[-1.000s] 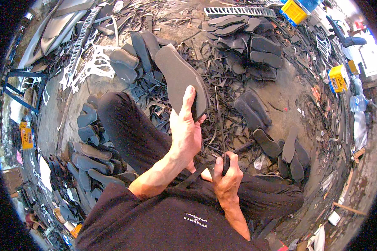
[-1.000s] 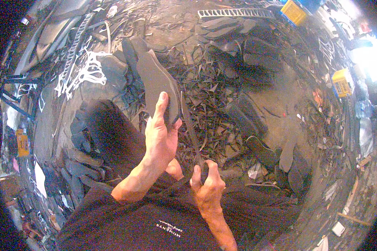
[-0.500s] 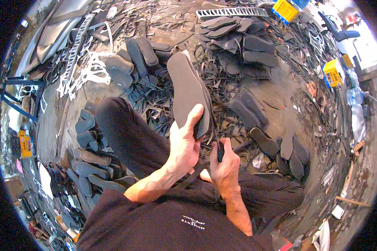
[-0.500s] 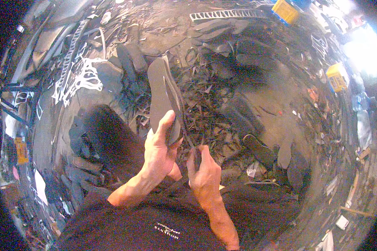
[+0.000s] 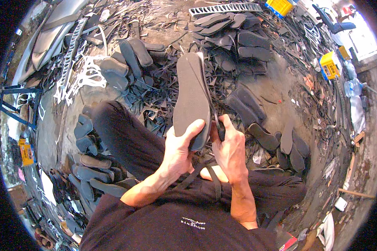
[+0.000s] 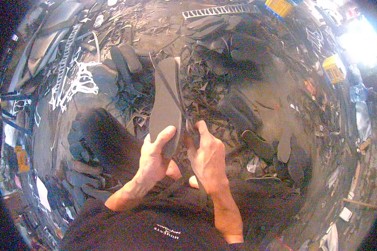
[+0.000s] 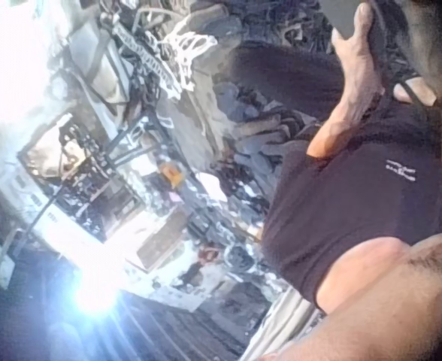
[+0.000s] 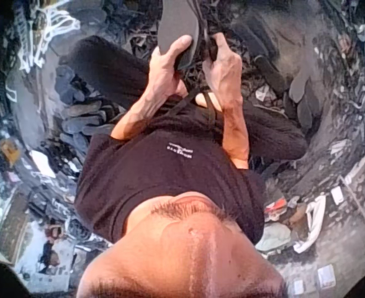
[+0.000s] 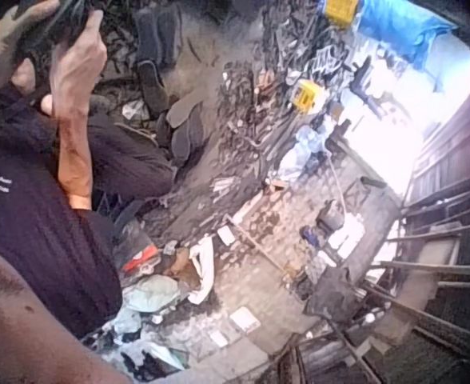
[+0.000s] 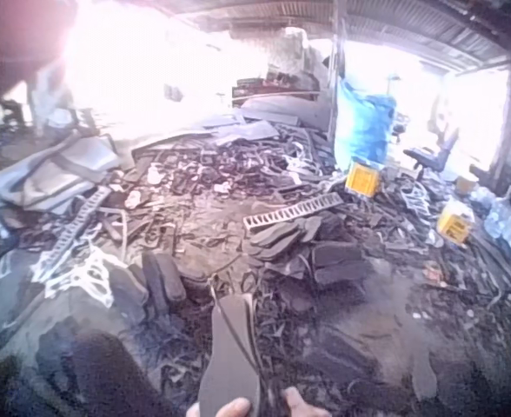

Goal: The person sits on the floor and uses a knife to cut black rubber shoe insoles into thin strips. They hold each insole with one hand and slice it repeatedly with the other, discarding the strips onto a growing pile on the floor.

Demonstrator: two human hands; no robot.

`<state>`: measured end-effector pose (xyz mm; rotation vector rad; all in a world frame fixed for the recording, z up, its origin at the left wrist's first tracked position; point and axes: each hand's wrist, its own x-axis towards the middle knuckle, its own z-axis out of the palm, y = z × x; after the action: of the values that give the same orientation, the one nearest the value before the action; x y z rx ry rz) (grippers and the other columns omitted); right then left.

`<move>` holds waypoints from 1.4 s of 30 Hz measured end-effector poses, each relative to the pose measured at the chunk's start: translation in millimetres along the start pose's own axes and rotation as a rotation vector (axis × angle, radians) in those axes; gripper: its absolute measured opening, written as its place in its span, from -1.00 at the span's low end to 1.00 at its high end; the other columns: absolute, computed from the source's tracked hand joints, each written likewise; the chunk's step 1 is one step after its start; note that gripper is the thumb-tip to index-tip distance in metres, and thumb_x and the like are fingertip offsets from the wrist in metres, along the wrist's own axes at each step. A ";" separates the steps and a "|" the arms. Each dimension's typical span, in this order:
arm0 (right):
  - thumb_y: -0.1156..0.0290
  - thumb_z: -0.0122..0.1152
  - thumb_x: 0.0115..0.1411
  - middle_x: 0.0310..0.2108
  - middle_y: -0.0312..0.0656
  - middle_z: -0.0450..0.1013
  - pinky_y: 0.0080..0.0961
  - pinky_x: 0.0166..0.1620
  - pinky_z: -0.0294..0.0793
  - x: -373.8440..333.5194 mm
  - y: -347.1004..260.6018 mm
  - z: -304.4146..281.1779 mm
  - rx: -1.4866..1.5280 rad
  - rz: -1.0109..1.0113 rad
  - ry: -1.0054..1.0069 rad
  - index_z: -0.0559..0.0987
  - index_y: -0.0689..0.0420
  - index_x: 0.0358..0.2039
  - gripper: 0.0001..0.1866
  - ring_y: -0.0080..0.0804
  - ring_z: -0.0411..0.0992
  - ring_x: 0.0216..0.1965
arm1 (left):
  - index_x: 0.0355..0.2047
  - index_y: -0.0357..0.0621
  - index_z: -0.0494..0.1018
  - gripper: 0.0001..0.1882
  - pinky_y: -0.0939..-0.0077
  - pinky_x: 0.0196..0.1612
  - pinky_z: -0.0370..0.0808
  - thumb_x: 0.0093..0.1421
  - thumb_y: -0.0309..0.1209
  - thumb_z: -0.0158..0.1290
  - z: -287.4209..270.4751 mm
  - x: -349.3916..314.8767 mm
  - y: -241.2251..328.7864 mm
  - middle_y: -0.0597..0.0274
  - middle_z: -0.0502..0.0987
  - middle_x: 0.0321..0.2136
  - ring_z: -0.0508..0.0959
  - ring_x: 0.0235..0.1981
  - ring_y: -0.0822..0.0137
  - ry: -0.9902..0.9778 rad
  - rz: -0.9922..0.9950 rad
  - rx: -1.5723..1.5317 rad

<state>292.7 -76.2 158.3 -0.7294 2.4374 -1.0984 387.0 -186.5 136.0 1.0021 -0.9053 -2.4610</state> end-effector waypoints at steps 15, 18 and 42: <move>0.41 0.22 0.34 -0.35 0.21 0.60 0.02 -0.24 0.53 87.3 69.7 2.5 0.275 -0.007 0.214 0.51 0.21 -0.02 -0.74 0.23 0.63 -0.26 | 0.20 -0.15 0.42 -0.39 0.35 -0.15 0.63 0.26 -0.15 0.37 -2.8 -48.8 -17.0 0.23 0.65 -0.09 0.65 -0.18 0.35 -0.218 -0.246 0.044; 0.12 0.01 0.55 -0.53 -0.13 0.53 -0.31 -0.44 0.50 108.1 108.4 7.8 0.442 0.067 0.147 0.56 0.14 -0.08 -0.66 -0.33 0.53 -0.52 | 0.12 -0.26 0.50 -0.47 0.33 -0.01 0.61 0.26 -0.24 0.39 -7.5 -55.5 -19.4 0.20 0.65 -0.08 0.65 -0.09 0.34 -0.242 -0.161 0.126; -0.30 -0.16 0.51 -0.44 0.05 0.49 -0.14 -0.33 0.50 -94.2 57.3 -7.8 -0.026 -0.143 0.135 0.52 0.19 -0.15 -0.30 0.14 0.55 -0.42 | -0.05 -0.10 0.63 -0.67 0.61 -0.27 0.53 0.45 -0.10 0.21 -40.7 -9.7 28.4 0.42 0.68 -0.27 0.58 -0.37 0.60 -0.386 -0.211 0.163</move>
<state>346.4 16.2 130.1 -0.8762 2.5491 -1.2075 424.7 -220.2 137.4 0.7101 -1.1886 -2.8595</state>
